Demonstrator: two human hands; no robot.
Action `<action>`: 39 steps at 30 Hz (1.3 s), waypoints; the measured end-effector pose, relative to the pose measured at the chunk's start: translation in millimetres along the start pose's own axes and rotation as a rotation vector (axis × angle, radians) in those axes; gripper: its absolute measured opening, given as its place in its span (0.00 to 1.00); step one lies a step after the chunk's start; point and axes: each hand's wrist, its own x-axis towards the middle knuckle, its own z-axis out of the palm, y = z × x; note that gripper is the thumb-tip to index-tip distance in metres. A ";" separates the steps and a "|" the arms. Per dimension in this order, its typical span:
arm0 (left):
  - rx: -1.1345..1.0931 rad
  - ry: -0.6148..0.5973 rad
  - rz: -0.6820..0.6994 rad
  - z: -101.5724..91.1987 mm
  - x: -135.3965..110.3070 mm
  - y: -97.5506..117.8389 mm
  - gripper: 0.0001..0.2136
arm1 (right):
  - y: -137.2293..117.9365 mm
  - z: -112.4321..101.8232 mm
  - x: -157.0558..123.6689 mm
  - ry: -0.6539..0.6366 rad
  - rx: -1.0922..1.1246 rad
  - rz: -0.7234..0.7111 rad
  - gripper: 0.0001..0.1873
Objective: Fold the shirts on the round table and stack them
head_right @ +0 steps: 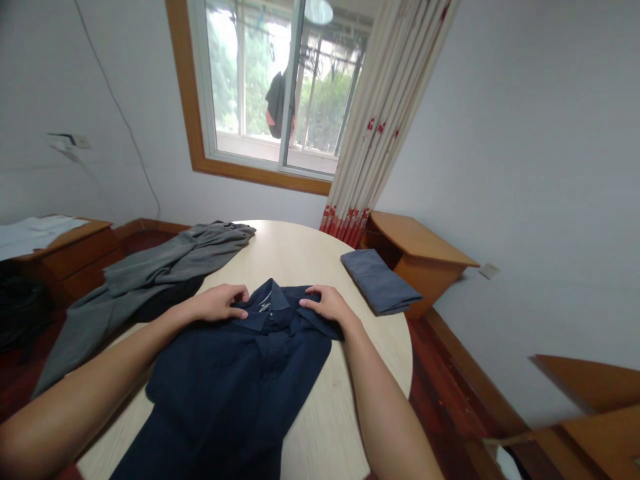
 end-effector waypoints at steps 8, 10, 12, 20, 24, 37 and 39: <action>-0.178 0.301 0.344 -0.1 -7.0 23.9 0.07 | -23.2 3.8 -1.2 0.168 0.042 -0.250 0.31; -0.230 0.339 0.453 -0.7 -10.5 29.8 0.08 | -30.2 6.7 -1.8 0.211 0.105 -0.296 0.33; -0.257 0.364 0.532 -0.1 -12.6 33.3 0.09 | -35.1 9.7 -2.4 0.226 0.162 -0.313 0.36; -0.319 0.443 0.606 4.3 -12.4 32.8 0.11 | -39.2 17.3 -1.4 0.066 0.339 -0.339 0.33; -0.362 0.364 0.688 4.4 -16.6 41.9 0.10 | -43.4 15.0 -2.7 0.067 0.326 -0.385 0.33; -0.361 0.306 0.694 9.7 -17.5 51.9 0.10 | -47.2 16.9 -3.0 0.084 0.400 -0.355 0.05; -0.354 0.335 0.635 9.7 -16.5 50.3 0.11 | -43.8 17.5 -2.4 0.123 0.430 -0.310 0.04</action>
